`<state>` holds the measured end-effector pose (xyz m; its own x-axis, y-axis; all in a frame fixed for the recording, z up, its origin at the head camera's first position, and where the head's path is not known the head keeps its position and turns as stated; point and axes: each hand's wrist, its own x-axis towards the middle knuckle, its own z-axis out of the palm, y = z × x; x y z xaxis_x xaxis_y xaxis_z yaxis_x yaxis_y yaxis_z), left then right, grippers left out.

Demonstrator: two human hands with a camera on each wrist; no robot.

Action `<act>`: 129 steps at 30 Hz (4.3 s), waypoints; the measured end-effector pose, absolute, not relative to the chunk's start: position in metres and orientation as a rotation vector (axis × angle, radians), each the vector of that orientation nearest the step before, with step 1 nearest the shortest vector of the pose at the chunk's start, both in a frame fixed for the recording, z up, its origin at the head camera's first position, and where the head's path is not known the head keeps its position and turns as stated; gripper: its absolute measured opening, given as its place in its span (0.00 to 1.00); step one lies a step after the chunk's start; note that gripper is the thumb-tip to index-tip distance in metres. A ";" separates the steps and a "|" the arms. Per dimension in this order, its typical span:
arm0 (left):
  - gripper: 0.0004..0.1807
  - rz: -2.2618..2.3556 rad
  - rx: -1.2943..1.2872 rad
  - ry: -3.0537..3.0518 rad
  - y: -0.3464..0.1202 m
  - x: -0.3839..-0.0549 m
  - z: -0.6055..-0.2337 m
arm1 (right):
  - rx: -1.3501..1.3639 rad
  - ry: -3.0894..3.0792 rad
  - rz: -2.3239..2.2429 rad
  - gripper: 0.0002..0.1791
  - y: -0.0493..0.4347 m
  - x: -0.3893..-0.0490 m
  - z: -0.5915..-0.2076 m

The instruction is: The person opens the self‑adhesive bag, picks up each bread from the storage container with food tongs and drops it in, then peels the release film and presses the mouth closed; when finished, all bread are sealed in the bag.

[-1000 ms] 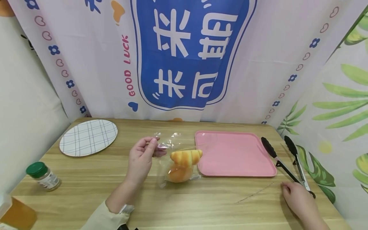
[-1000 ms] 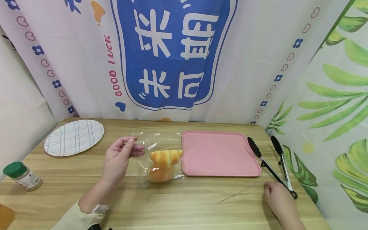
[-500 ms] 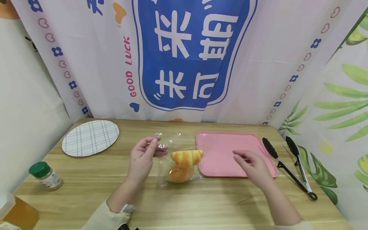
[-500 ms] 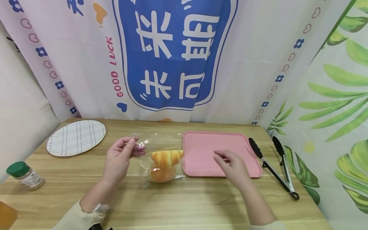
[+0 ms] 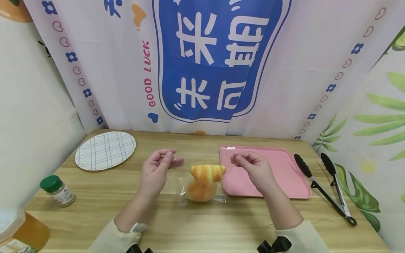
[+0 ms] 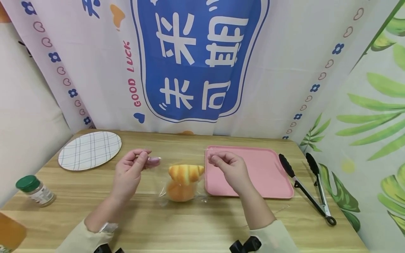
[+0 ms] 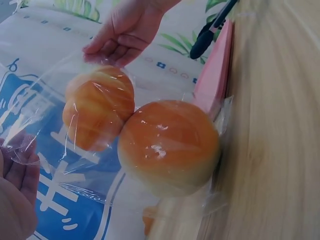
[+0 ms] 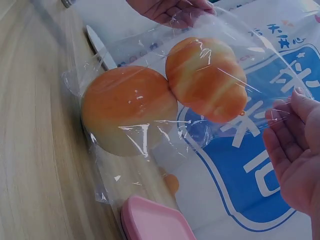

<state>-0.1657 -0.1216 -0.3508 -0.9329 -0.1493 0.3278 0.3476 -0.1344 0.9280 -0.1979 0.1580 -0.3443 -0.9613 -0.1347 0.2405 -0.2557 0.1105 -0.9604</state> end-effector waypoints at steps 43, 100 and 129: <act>0.16 -2.205 -0.476 -2.094 -0.162 -0.183 -0.341 | 0.534 -2.334 1.968 0.15 0.165 -0.205 -0.337; 0.11 -1.938 -0.435 -2.410 -0.157 -0.178 -0.330 | 0.801 -2.492 1.675 0.06 0.181 -0.202 -0.323; 0.17 -1.812 -0.583 -2.253 -0.151 -0.177 -0.335 | 0.654 -2.645 1.611 0.15 0.171 -0.200 -0.317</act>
